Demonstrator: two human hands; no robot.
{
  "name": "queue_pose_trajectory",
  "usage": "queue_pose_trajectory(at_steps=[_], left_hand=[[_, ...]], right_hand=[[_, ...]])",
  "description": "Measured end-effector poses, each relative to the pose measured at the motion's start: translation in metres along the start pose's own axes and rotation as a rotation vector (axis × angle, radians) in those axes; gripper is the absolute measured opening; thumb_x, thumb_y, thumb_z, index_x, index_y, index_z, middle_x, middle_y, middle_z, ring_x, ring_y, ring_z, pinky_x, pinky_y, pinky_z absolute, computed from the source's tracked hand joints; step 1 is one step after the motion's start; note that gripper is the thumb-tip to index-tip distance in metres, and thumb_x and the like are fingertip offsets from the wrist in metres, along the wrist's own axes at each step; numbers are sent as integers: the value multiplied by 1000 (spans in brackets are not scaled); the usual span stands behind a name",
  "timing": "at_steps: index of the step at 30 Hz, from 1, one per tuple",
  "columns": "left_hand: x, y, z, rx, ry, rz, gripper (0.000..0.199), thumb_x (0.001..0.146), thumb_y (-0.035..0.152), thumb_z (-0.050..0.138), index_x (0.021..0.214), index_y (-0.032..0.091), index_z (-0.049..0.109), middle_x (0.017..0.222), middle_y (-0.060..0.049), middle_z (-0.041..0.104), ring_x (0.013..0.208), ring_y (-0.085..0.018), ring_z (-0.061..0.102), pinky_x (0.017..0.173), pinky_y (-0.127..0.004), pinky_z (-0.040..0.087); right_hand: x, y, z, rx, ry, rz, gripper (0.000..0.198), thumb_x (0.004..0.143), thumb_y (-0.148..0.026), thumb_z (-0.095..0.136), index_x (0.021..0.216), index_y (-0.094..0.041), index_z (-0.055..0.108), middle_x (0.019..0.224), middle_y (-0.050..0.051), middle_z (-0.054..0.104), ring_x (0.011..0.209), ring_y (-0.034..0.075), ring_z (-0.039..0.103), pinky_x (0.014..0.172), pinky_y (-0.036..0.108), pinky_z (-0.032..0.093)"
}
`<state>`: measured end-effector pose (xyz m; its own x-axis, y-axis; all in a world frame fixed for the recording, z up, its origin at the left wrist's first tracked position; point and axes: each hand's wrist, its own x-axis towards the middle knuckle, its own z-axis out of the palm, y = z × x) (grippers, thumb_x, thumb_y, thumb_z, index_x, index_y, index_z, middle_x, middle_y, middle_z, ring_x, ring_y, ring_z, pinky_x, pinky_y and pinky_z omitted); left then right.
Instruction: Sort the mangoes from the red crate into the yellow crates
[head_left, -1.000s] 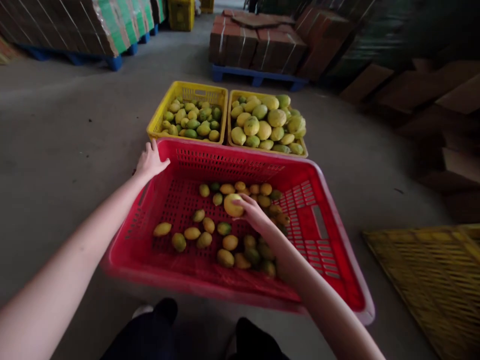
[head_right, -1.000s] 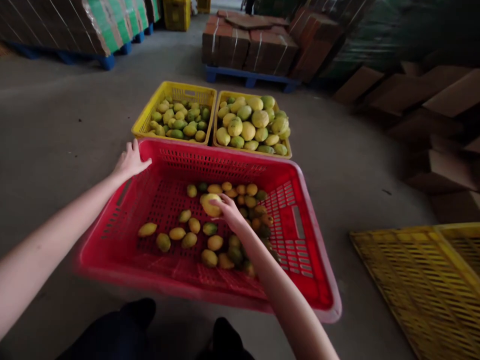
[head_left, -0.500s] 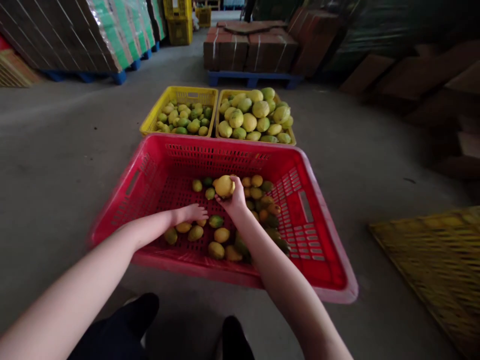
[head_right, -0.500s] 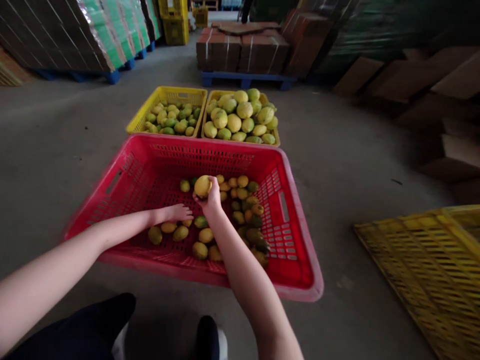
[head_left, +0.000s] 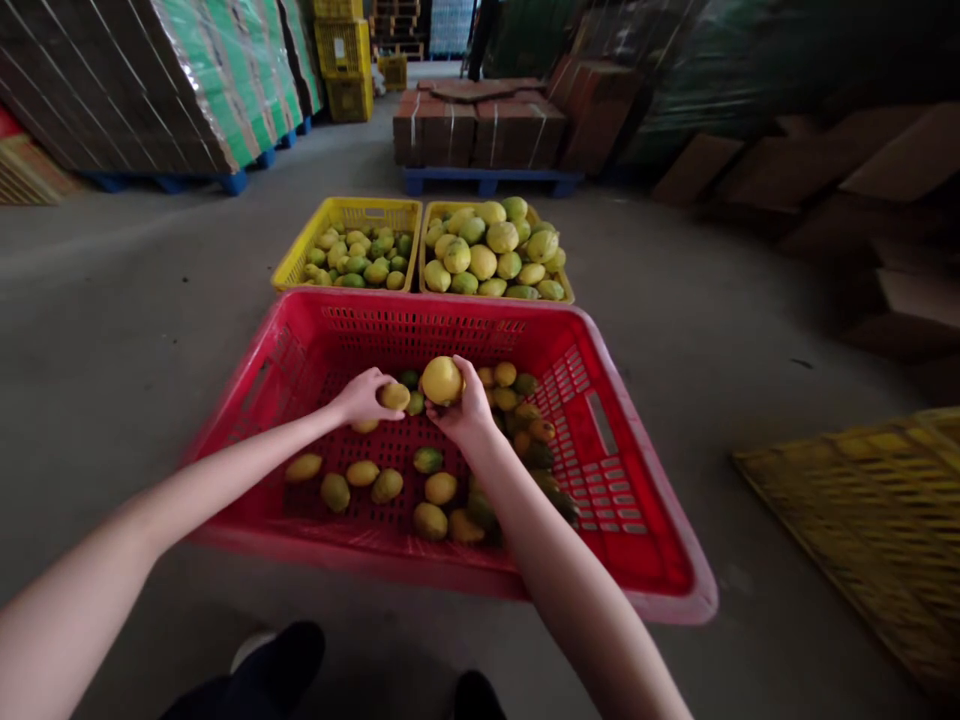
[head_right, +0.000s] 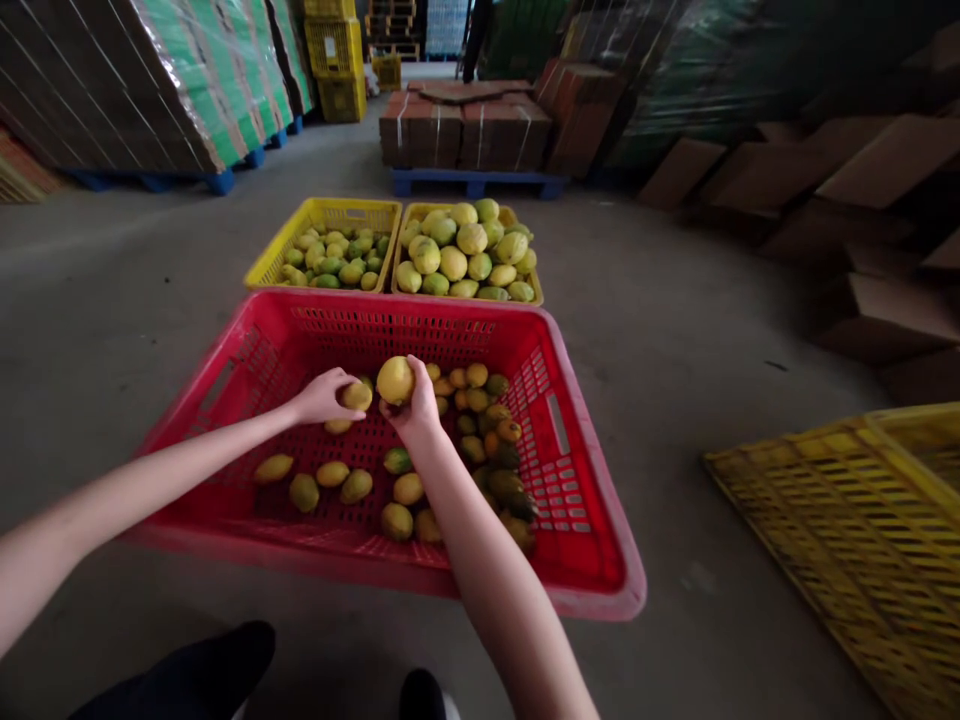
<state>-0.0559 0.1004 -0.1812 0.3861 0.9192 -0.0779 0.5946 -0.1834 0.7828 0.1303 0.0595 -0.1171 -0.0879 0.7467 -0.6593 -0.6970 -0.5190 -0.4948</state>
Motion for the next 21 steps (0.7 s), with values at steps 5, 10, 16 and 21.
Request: queue_pose_trajectory(at_steps=[5,10,16,21], left_hand=[[-15,16,-30,-838,75,-196,52,60,45,81,99,19,58,99,-4,67,89,-18,65,85,-34,49],[-29,18,-22,-833,54,-181,57,54,41,87,98,15,60,89,-3,68,83,-17,65,82,-32,50],[-30,25,-25,-592,178,9,61,50,38,88,100,19,60,101,-5,67,97,-22,62,92,-36,47],[-33,27,-30,-556,233,47,62,51,39,87,101,21,57,102,-5,65,96,-22,62,87,-34,49]], right_hand=[[-2,3,3,-42,-8,-78,20,83,-40,58,84,-19,57,60,1,62,47,13,53,34,20,36],[1,13,1,-168,-128,-241,34,60,-29,80,87,-20,61,74,0,66,62,13,59,48,21,47],[1,26,-5,-567,-111,-669,60,44,-24,88,97,-23,61,84,-4,65,75,15,59,70,27,50],[-2,37,1,-522,-128,-732,62,43,-22,88,96,-25,56,85,-5,64,79,16,60,74,29,51]])
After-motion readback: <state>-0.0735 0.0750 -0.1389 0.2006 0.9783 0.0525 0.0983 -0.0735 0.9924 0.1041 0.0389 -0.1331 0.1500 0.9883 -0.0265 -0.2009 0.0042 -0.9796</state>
